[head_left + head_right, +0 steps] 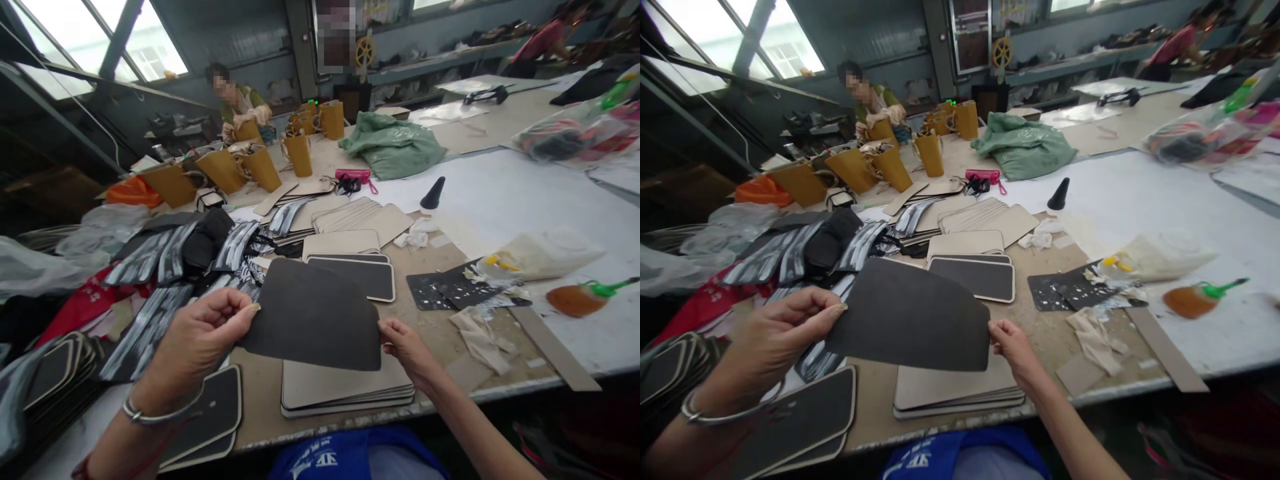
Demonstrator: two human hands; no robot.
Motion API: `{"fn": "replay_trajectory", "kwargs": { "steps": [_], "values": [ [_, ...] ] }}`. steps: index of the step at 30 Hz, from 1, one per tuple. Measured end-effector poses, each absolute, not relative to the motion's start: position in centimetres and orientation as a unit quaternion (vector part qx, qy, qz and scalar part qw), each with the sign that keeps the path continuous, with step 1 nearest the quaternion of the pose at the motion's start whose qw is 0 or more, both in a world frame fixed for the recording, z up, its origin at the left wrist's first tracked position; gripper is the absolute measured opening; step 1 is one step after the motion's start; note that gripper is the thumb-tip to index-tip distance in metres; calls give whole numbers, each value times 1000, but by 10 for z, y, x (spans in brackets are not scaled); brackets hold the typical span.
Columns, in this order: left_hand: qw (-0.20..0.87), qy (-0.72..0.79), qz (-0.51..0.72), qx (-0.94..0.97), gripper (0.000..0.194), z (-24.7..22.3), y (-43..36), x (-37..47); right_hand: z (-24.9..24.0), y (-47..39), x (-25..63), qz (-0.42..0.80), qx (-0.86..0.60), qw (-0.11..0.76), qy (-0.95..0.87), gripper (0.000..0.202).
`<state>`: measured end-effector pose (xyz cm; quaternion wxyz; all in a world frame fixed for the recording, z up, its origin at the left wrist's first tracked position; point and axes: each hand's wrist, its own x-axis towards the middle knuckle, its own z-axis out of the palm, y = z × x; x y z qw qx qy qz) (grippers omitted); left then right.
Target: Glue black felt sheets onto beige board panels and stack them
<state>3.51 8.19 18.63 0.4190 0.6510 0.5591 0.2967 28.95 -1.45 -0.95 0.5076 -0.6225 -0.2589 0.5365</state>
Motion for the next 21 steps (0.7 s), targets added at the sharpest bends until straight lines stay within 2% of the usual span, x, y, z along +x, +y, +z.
{"fn": "replay_trajectory", "kwargs": {
  "steps": [6, 10, 16, 21],
  "values": [
    [469, 635, 265, 554, 36, 50, 48, 2, -25, -50, 326, 381, -747, 405, -366, 38],
    [440, 675, 223, 548, 31, -19, 17, 0, -38, -59, 331, 264, -788, 325, -452, 33],
    [361, 708, 183, 578, 23, -39, 11, -2, -50, -50, 326, 230, -792, 272, -496, 29],
    [346, 702, 162, 601, 21, -51, 15, -7, -53, -36, 325, 219, -802, 231, -506, 26]
  ]
}}
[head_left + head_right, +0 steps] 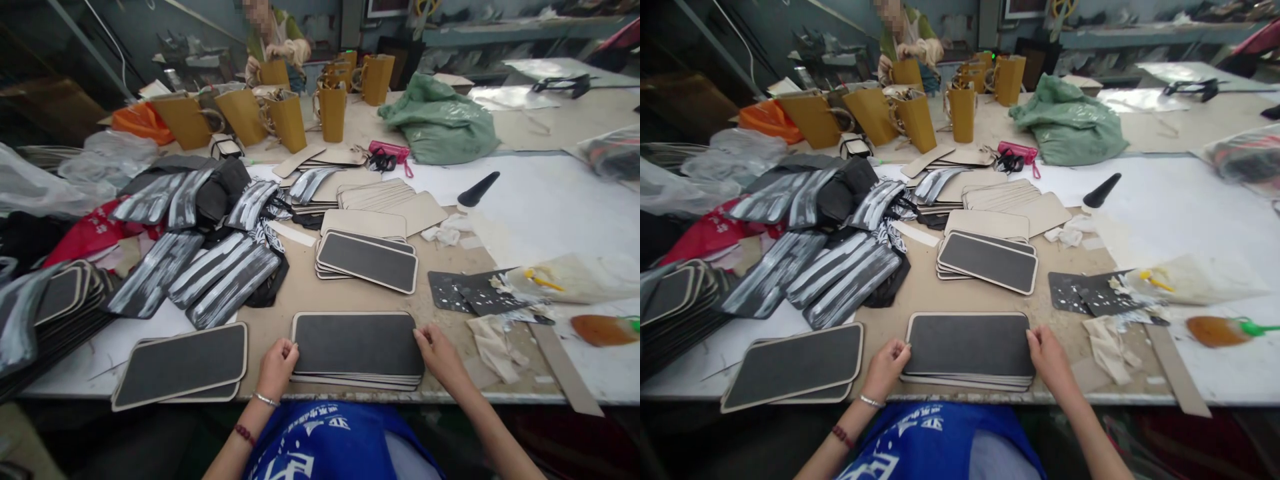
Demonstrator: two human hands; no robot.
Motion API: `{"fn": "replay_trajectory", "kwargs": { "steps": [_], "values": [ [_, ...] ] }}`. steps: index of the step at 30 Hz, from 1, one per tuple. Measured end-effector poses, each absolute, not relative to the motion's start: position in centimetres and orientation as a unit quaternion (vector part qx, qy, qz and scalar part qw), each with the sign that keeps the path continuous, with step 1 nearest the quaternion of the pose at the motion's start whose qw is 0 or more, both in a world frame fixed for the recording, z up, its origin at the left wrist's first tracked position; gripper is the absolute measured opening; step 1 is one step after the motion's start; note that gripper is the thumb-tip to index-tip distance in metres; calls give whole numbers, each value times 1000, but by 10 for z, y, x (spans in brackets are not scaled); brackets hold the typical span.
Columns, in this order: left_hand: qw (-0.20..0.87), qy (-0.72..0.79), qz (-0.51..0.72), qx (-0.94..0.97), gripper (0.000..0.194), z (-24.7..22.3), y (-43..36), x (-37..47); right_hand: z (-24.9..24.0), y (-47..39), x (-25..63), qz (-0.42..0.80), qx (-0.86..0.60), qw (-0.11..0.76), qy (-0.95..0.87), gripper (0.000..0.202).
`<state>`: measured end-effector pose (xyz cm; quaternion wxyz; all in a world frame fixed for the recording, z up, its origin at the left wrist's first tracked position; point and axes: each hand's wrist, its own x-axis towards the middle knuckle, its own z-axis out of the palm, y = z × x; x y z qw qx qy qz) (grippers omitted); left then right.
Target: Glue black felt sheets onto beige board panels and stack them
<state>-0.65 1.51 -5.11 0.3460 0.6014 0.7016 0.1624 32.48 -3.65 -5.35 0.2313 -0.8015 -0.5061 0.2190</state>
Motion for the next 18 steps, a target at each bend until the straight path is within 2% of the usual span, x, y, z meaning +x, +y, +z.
{"fn": "replay_trajectory", "kwargs": {
  "steps": [18],
  "values": [
    [361, 702, 166, 590, 22, -61, 13, -6, -69, -30, 320, 159, -801, 209, -537, 18]
  ]
}}
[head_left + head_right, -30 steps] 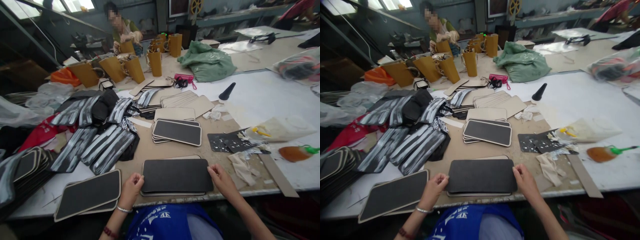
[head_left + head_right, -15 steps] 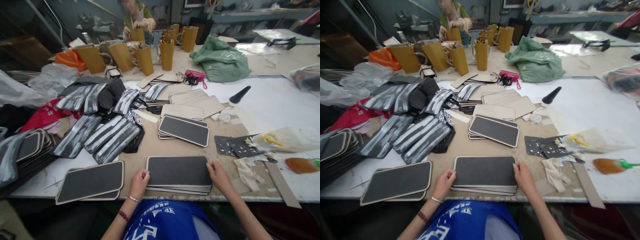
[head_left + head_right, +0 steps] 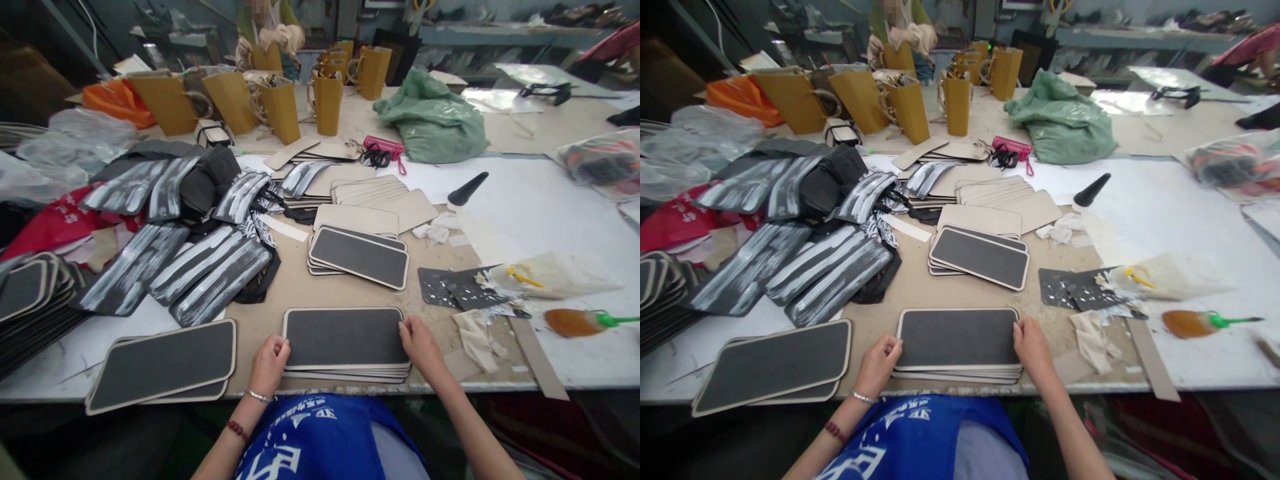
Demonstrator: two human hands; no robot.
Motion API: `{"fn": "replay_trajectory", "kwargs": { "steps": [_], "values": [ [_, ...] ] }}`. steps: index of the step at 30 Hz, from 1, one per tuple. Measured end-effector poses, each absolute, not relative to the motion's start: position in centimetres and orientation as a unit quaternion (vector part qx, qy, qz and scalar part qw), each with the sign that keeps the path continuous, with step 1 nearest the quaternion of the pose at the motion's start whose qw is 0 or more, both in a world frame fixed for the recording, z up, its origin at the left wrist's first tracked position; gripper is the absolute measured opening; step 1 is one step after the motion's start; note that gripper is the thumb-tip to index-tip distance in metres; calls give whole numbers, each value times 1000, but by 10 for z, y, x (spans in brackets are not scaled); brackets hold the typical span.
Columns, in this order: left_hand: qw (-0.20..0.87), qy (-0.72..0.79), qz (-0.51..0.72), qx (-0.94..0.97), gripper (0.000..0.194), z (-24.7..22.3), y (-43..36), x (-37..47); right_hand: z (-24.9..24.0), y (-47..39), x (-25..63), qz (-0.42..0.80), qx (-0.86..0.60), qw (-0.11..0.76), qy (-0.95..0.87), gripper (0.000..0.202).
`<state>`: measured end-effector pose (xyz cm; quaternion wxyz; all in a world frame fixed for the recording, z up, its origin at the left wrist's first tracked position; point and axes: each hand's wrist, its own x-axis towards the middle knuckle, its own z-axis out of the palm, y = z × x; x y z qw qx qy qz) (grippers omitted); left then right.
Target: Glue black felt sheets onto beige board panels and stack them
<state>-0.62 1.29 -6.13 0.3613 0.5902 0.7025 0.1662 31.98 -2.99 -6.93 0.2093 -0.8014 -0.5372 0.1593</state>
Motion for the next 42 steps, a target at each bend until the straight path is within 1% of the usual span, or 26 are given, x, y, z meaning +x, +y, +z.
{"fn": "replay_trajectory", "kwargs": {
  "steps": [15, 29, 42],
  "values": [
    [384, 692, 184, 582, 20, -64, 13, -8, -78, -31, 322, 162, -793, 207, -550, 16],
    [381, 690, 198, 582, 18, -68, 12, -9, -84, -29, 324, 153, -801, 195, -544, 18],
    [378, 688, 211, 583, 22, -65, 12, -12, -84, -31, 319, 159, -801, 226, -532, 17]
  ]
}}
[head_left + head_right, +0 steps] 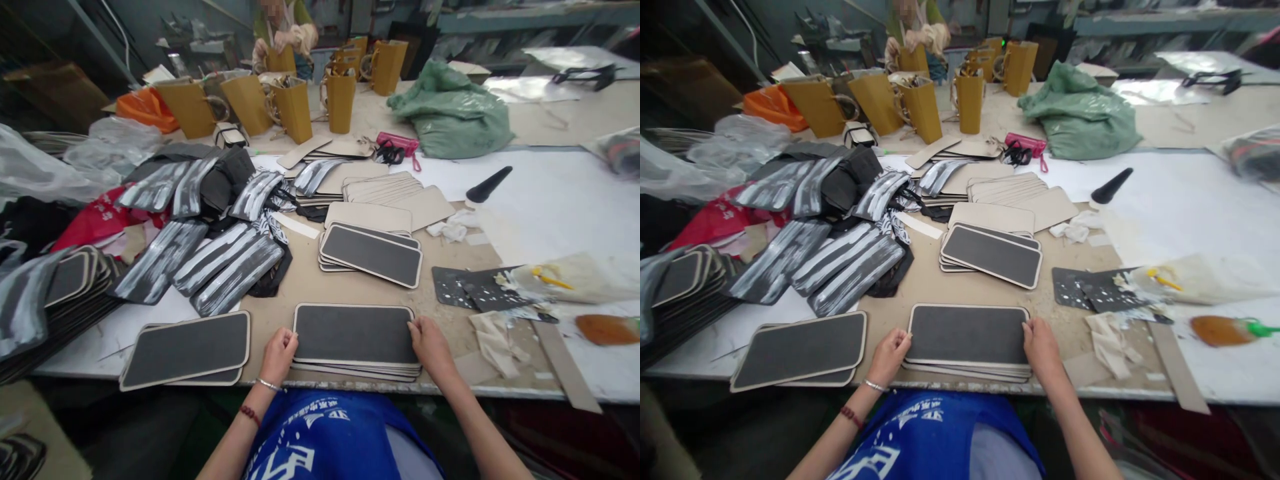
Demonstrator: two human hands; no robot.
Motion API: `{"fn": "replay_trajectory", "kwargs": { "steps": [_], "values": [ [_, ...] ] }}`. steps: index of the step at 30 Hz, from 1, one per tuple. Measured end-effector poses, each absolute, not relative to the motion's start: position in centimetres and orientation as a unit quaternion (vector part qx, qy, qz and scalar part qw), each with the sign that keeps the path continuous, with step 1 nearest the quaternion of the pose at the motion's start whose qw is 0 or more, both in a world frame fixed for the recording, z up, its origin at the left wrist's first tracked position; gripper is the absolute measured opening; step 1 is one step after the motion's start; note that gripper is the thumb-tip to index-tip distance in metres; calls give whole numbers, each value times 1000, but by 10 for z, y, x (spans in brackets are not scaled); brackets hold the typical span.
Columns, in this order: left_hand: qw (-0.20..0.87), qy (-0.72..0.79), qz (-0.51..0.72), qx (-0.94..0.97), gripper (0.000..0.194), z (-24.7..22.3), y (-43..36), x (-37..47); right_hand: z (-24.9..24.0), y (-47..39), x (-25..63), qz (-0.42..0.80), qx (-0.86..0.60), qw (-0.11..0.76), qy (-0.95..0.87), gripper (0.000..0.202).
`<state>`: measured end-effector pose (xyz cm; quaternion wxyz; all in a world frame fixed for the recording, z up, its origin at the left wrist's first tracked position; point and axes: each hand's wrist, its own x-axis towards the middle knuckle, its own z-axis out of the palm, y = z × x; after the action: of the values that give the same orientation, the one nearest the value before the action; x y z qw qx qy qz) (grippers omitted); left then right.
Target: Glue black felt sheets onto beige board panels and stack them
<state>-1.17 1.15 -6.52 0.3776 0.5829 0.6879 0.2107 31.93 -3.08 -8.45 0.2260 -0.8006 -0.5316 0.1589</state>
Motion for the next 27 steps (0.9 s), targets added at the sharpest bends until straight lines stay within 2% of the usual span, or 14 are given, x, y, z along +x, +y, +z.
{"fn": "replay_trajectory", "kwargs": {
  "steps": [27],
  "values": [
    [358, 715, 167, 577, 23, -66, 11, -9, -79, -33, 322, 195, -805, 193, -526, 13]
  ]
}}
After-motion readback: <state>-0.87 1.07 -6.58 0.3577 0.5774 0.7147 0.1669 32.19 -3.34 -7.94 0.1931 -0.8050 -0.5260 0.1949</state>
